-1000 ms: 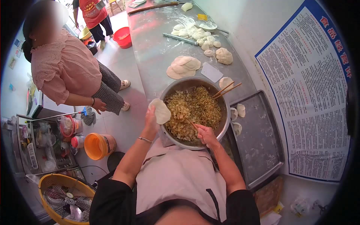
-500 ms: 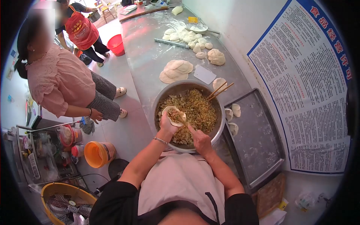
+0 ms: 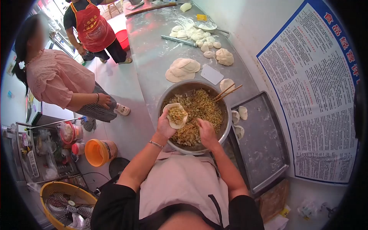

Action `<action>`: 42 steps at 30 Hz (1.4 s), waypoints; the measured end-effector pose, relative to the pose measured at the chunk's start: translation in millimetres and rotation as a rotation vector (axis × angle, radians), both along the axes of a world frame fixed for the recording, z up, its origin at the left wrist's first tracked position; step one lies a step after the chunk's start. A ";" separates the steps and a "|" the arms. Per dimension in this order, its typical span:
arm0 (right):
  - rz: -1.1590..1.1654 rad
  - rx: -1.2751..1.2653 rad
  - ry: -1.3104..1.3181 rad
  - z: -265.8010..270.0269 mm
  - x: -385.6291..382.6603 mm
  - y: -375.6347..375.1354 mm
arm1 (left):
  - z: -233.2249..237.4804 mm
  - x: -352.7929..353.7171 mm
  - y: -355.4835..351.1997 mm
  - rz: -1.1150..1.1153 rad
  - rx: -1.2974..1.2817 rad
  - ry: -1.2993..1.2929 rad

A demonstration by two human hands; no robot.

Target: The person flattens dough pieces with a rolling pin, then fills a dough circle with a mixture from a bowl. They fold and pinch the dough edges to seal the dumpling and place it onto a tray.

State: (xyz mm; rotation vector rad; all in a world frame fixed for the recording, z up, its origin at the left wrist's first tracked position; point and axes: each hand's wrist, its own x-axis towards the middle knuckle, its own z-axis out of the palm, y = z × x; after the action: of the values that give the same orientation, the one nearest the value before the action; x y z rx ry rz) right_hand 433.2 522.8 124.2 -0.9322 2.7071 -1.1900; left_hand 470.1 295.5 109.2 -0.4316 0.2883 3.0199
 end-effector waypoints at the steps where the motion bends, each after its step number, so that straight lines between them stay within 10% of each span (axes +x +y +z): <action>1: 0.047 -0.139 -0.077 4.5 -6.8 -14.2 | 0.6 -0.4 3.4 -0.003 0.002 -0.018; 19: 0.426 -0.015 0.520 69.0 -26.9 -27.4 | 18.3 6.6 15.1 -0.118 0.112 0.005; 28: 0.288 -0.344 -0.501 82.9 -28.9 -25.6 | 31.1 8.7 15.7 -0.279 -0.107 0.050; 31: 0.206 -0.381 -0.554 82.2 -26.1 -21.4 | 58.6 8.9 13.8 -0.088 -1.649 0.541; 42: -0.126 -0.584 -0.243 114.6 9.5 -14.6 | 86.8 19.1 27.4 -0.048 -0.466 0.205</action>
State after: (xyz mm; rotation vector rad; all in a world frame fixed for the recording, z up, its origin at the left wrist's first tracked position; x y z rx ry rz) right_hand 442.7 508.2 238.8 -0.5948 2.2857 -2.0301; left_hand 489.3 322.9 196.0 -0.1333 1.0089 2.9323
